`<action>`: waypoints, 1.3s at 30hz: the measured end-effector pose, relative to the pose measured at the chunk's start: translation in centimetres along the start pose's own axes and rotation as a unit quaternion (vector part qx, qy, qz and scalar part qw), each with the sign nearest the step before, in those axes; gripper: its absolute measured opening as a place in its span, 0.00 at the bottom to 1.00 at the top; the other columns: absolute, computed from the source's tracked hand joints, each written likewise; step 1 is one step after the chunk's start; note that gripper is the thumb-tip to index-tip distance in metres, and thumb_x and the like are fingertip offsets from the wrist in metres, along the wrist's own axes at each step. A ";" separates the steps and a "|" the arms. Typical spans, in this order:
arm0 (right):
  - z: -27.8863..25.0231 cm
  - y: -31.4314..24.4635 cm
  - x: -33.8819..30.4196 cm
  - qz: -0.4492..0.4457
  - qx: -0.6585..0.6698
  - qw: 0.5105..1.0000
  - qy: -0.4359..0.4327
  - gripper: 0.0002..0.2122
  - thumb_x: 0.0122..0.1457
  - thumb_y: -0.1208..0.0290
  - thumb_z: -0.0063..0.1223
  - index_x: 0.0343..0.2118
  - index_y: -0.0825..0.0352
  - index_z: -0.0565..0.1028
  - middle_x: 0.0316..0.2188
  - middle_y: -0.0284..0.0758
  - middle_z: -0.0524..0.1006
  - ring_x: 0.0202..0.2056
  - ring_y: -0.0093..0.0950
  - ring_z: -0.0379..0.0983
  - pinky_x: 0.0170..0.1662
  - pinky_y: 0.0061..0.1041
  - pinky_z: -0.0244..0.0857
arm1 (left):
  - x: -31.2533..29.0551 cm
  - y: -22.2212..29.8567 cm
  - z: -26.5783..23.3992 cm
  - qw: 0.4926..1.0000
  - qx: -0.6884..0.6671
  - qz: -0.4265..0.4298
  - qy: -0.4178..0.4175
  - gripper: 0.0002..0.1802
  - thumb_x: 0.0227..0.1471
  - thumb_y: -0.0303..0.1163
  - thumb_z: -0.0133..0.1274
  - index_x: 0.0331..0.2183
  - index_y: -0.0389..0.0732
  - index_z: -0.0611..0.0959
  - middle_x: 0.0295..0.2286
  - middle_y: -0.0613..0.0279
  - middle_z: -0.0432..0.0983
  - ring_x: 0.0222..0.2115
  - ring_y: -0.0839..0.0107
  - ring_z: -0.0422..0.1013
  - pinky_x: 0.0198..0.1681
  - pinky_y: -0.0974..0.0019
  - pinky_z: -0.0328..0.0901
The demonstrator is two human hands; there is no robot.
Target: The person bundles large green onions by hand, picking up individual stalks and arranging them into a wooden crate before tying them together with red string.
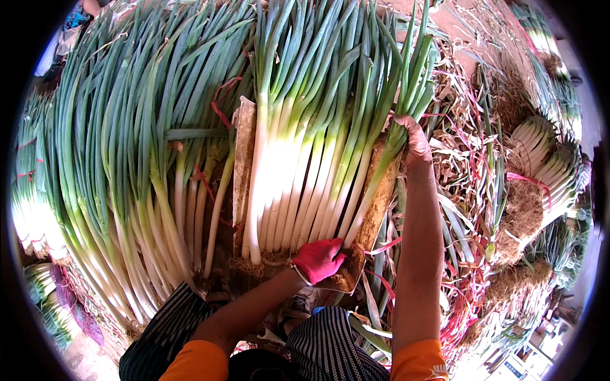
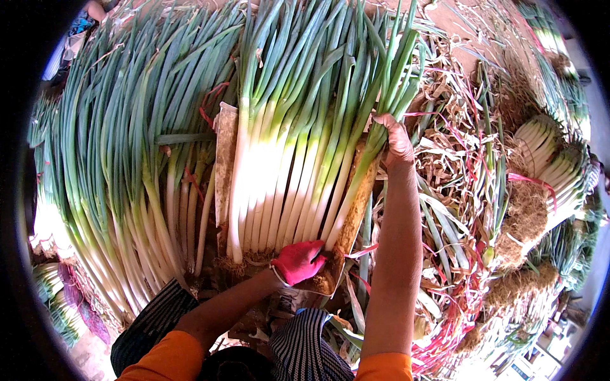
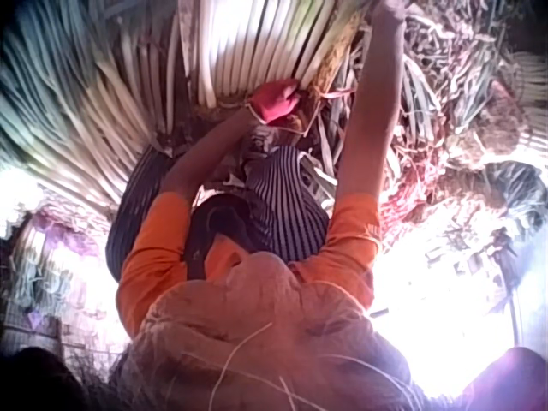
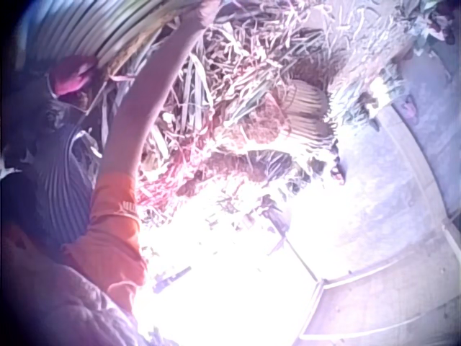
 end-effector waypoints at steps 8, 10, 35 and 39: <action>-0.3 -1.0 0.4 -0.054 -0.141 0.987 0.049 0.13 0.53 0.67 0.49 0.39 0.68 0.73 0.31 0.34 0.75 0.24 0.25 0.70 0.28 0.24 0.69 | -0.1 0.1 0.2 0.999 0.019 -0.012 -0.025 0.15 0.45 0.40 0.53 0.33 0.40 0.74 0.26 0.50 0.74 0.27 0.49 0.71 0.29 0.52 0.66; -0.8 -1.1 2.2 -0.124 -0.253 0.958 0.059 0.14 0.54 0.68 0.48 0.42 0.70 0.72 0.35 0.35 0.75 0.28 0.25 0.70 0.36 0.22 0.67 | 0.2 0.0 0.4 1.000 0.021 -0.005 -0.013 0.15 0.45 0.39 0.53 0.32 0.40 0.74 0.25 0.50 0.74 0.27 0.49 0.71 0.28 0.51 0.66; 7.0 9.3 -11.1 -0.181 -0.806 0.562 0.049 0.06 0.48 0.73 0.45 0.19 0.60 0.74 0.17 0.32 0.74 0.20 0.28 0.73 0.18 0.33 0.65 | 1.1 1.3 0.4 0.987 0.058 0.105 0.111 0.07 0.42 0.38 0.54 0.19 0.48 0.78 0.19 0.54 0.73 0.22 0.55 0.71 0.24 0.54 0.66; 4.0 17.2 -11.0 -0.269 -0.718 0.632 0.112 0.04 0.42 0.74 0.47 0.21 0.65 0.72 0.20 0.40 0.74 0.24 0.35 0.70 0.27 0.35 0.66 | 1.9 -2.4 5.0 0.998 0.063 -0.001 0.029 0.14 0.44 0.42 0.51 0.20 0.40 0.79 0.21 0.47 0.74 0.24 0.47 0.71 0.25 0.50 0.66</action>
Point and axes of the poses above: each hand's wrist, its own x-axis towards the middle knuckle, its own z-axis out of the palm, y = z × x, the point moved 5 cm from there along x, towards the middle knuckle
